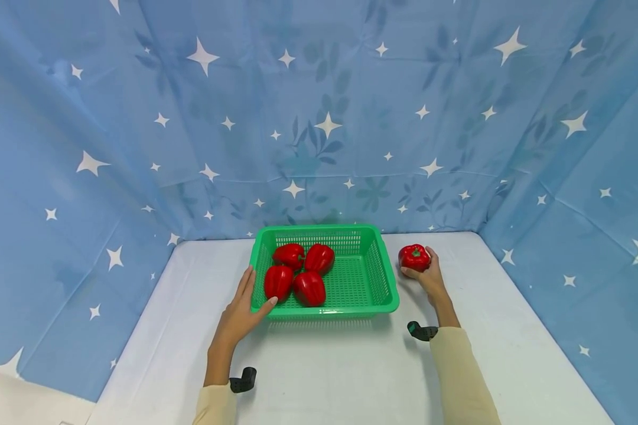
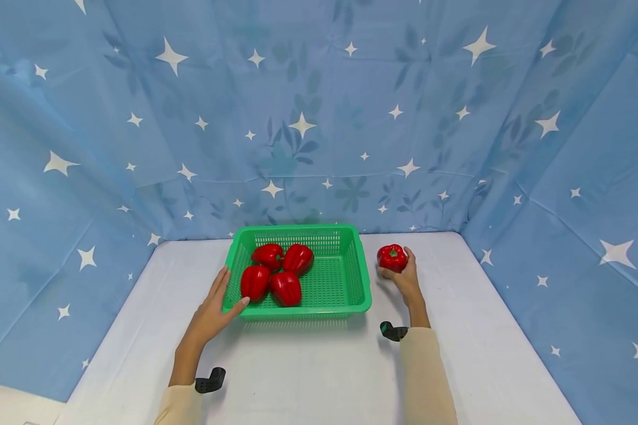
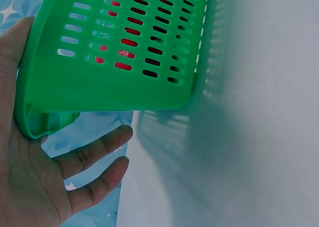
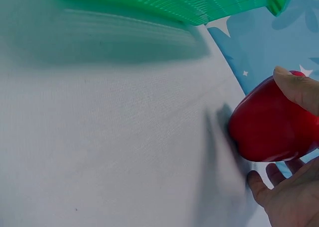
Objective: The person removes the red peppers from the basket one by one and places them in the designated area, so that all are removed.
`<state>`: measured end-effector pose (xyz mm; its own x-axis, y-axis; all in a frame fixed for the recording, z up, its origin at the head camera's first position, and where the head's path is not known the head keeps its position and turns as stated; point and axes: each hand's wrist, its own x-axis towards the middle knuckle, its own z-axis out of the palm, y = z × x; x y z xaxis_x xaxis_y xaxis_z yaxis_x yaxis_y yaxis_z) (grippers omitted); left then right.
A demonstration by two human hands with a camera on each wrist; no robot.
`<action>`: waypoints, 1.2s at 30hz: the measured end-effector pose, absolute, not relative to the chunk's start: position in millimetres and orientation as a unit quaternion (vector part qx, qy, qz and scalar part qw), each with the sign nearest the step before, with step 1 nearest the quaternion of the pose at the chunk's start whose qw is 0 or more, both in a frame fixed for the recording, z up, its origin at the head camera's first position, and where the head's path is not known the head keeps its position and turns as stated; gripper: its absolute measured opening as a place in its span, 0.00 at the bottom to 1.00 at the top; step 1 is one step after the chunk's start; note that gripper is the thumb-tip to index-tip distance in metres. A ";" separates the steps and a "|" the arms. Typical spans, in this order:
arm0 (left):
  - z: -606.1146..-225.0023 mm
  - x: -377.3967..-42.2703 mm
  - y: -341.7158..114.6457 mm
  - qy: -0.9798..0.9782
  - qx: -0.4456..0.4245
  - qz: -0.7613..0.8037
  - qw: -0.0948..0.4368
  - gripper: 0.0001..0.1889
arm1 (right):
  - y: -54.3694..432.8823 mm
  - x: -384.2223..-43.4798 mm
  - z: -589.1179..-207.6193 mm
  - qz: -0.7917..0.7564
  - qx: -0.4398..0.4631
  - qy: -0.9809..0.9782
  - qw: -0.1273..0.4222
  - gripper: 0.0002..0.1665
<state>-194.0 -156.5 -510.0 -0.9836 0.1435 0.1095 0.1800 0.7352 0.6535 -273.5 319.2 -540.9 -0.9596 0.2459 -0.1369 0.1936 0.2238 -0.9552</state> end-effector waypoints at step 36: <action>-509.4 -194.3 -157.3 -0.934 -0.077 -0.349 0.024 0.51 | 317.1 -277.7 -470.2 0.560 -0.062 -0.817 0.121 0.58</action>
<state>-194.3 -157.3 -509.4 -0.9869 0.1269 0.0991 0.1608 0.7443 0.6482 -277.7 317.1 -470.2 -0.9632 0.2368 0.1273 -0.0332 0.3653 -0.9303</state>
